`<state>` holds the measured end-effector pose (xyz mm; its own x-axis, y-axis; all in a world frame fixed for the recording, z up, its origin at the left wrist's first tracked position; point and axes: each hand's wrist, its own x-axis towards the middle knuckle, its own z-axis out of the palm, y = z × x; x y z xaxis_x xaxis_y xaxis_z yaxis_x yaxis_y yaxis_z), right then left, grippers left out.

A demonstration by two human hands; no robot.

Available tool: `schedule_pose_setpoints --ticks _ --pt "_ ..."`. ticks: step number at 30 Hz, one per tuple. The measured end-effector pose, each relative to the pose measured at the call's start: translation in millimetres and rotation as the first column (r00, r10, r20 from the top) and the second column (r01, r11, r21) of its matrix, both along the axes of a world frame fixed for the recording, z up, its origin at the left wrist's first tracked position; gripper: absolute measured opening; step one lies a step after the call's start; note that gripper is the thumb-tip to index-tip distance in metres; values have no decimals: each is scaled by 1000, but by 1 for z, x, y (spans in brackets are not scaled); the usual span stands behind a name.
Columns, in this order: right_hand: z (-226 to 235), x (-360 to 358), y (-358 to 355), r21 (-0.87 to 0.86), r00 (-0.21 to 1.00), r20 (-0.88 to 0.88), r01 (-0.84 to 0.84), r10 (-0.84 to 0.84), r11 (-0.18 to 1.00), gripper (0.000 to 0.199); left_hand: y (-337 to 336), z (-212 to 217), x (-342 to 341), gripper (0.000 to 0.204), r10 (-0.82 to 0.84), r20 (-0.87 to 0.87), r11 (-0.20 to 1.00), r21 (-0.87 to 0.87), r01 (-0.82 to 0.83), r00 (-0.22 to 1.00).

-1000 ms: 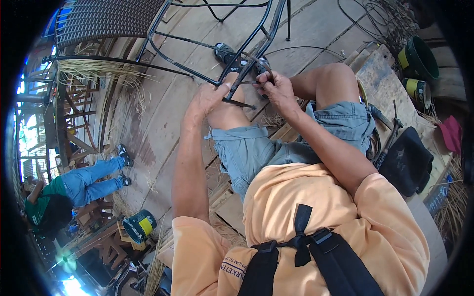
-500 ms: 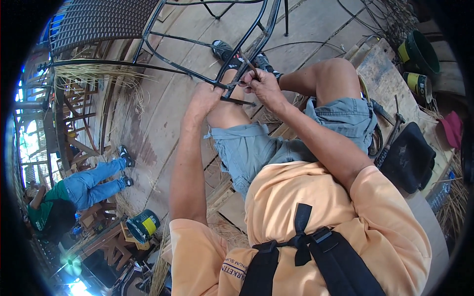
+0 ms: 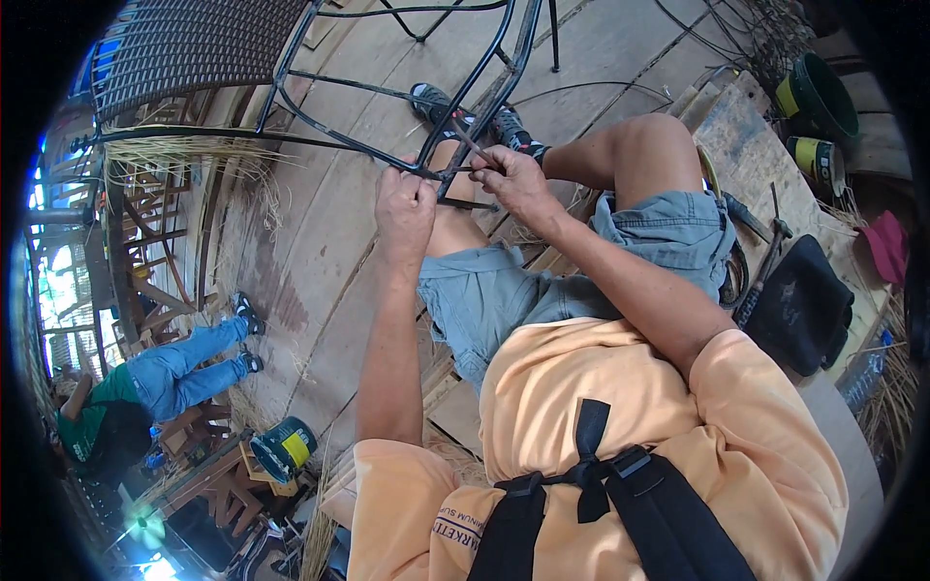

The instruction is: The recorder is weaving a chair frame using synthetic rattan strips in a workshop.

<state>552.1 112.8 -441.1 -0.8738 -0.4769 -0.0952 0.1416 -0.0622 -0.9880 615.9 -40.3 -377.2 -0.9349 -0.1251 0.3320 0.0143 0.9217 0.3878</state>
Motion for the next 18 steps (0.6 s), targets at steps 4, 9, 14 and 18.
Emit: schedule_pose_setpoints --ticks 4,9,14,18 --pt "12 2 1 129 996 -86 -4 16 992 14 10 -1 7 9 53 -105 992 -105 -64 993" --pt "13 -1 2 118 991 -124 -33 48 992 15 19 13 23 11 92 -193 943 -299 -148 977" --pt "3 12 2 61 963 -214 -151 161 987 19 54 10 51 19 56 34 966 -253 -46 998" --pt "16 21 6 57 855 -478 -201 203 978 28 66 8 49 19 99 -86 995 -13 -101 991"
